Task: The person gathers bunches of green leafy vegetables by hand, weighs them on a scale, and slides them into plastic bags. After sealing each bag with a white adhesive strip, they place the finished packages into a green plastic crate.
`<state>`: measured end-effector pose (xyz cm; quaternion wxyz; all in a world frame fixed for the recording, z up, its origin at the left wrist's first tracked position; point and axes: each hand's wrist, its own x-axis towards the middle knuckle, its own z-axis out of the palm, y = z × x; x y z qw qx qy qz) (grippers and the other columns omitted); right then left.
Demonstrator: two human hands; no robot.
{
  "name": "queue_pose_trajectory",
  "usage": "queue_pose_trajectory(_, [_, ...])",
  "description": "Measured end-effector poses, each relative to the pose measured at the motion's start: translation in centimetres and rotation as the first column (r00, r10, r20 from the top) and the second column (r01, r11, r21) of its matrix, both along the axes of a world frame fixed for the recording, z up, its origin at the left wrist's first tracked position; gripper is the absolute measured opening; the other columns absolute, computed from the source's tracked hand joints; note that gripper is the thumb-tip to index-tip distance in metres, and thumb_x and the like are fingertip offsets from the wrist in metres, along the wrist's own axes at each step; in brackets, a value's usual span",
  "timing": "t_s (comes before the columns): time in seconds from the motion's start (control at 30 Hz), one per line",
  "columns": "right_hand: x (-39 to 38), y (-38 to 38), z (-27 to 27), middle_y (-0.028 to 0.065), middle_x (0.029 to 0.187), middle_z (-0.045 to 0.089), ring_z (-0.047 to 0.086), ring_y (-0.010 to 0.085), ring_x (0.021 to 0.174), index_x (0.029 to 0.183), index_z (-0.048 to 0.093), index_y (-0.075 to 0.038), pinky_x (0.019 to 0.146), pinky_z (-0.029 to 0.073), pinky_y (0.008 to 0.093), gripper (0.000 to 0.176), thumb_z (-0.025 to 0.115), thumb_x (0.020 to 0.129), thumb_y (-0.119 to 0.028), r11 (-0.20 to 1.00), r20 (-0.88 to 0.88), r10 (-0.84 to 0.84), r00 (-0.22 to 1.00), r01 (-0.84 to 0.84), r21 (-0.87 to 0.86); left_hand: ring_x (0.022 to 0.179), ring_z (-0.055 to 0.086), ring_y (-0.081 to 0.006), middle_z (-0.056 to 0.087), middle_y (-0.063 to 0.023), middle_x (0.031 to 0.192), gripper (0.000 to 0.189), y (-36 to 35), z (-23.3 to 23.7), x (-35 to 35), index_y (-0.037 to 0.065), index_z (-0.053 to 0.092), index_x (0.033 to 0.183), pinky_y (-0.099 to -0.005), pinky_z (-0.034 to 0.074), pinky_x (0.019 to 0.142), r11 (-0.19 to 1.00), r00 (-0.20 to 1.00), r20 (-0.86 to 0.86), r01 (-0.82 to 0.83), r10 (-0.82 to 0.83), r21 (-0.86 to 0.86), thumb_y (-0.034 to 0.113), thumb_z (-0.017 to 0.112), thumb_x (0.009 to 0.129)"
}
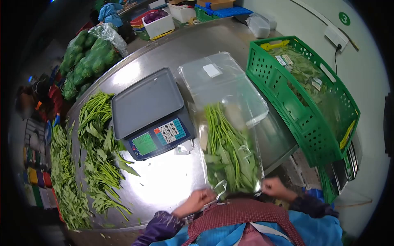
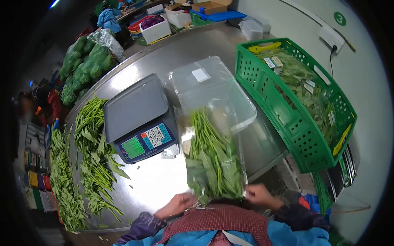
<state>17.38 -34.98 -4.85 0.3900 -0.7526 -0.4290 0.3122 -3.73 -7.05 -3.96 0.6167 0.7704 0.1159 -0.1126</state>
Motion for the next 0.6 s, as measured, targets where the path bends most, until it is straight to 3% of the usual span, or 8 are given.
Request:
queue_pose_trajectory(0.07, [-0.1,-0.9,0.4,0.0127,0.058,0.044,0.042,0.0136,0.051,0.069,0.051,-0.001,0.052,0.038,0.0308,0.02,0.058,0.081,-0.015,0.99,-0.014,0.137,0.991,-0.137,-0.016,0.084,0.058,-0.0166,0.063,-0.0117,0.092,0.02,-0.8,-0.6,-1.7,0.001,0.06,0.101,-0.03,0.047,0.075,0.998,0.981,-0.194,0.003,-0.017,-0.07,0.012,0.059,0.084])
queue_pose_trajectory(0.17, [1.4,1.1,2.5,0.0097,0.059,0.051,0.046,0.0131,0.055,0.069,0.053,-0.001,0.054,0.04,0.0308,0.019,0.058,0.082,-0.015,0.982,-0.116,0.056,0.992,-0.076,-0.172,0.085,0.057,-0.0154,0.063,-0.0068,0.094,0.021,0.3,0.7,0.6,0.0,0.061,0.1,-0.03,0.045,0.078,0.986,0.955,-0.274,-0.145,0.118,-0.081,0.015,0.056,0.086])
queue_pose_trajectory(0.27, [5.1,6.3,8.6,0.0046,0.07,0.061,0.054,0.0096,0.065,0.076,0.06,0.001,0.061,0.044,0.0255,0.015,0.055,0.083,-0.011,0.991,-0.212,-0.129,0.969,0.136,0.018,0.082,0.058,-0.0145,0.063,-0.0082,0.088,0.027,4.9,6.5,6.5,-0.001,0.061,0.098,-0.0285,0.045,0.072,0.909,0.911,0.078,-0.392,0.405,-0.139,0.023,0.053,0.088])
queue_pose_trajectory(0.3, [6.6,7.8,12.4,0.0057,0.076,0.062,0.055,0.0112,0.066,0.076,0.06,0.001,0.061,0.044,0.0254,0.014,0.056,0.082,-0.011,0.983,0.018,-0.121,0.992,0.117,0.143,0.081,0.057,-0.0111,0.063,-0.0061,0.089,0.025,6.1,10.7,8.0,0.002,0.06,0.098,-0.0247,0.045,0.071,0.838,0.841,0.133,-0.482,0.525,-0.257,0.023,0.051,0.089])
queue_pose_trajectory(0.37, [8.4,10.1,16.8,0.005,0.078,0.061,0.055,0.0091,0.067,0.083,0.06,0.001,0.059,0.044,0.0218,0.015,0.055,0.083,-0.013,0.797,-0.293,-0.285,0.913,0.396,0.457,0.066,0.053,-0.0093,0.057,-0.0017,0.078,0.019,8.6,15.7,10.2,0.003,0.058,0.091,-0.0232,0.044,0.066,0.727,0.696,0.364,-0.331,0.618,-0.601,0.021,0.051,0.089])
queue_pose_trajectory(0.43, [8.8,12.8,20.0,0.0048,0.076,0.06,0.056,0.0097,0.065,0.091,0.057,0.0,0.055,0.044,0.0211,0.018,0.052,0.086,-0.016,0.715,-0.373,-0.327,0.868,0.486,0.503,0.061,0.05,-0.0092,0.052,-0.0003,0.07,0.018,8.0,19.4,11.9,0.003,0.055,0.086,-0.0223,0.041,0.059,0.71,0.678,0.306,-0.458,0.668,-0.534,0.019,0.048,0.09])
queue_pose_trajectory(0.53, [10.8,13.5,23.7,0.0048,0.073,0.058,0.056,0.0116,0.064,0.095,0.055,0.0,0.052,0.044,0.022,0.018,0.048,0.088,-0.016,0.8,-0.361,-0.227,0.905,0.384,0.461,0.059,0.049,-0.0098,0.051,0.0003,0.068,0.019,11.6,20.4,11.8,0.004,0.052,0.081,-0.0231,0.041,0.058,0.663,0.706,0.278,-0.353,0.652,-0.66,0.02,0.048,0.09])
queue_pose_trajectory(0.6, [10.0,13.2,26.2,0.0032,0.068,0.054,0.05,0.0117,0.054,0.085,0.053,-0.002,0.046,0.04,0.0233,0.016,0.048,0.088,-0.017,0.709,-0.404,-0.193,0.894,0.412,0.573,0.063,0.055,-0.0114,0.055,-0.0005,0.068,0.021,11.2,22.7,10.6,0.009,0.052,0.074,-0.0254,0.044,0.058,0.652,0.674,0.366,-0.228,0.642,-0.723,0.022,0.049,0.09])
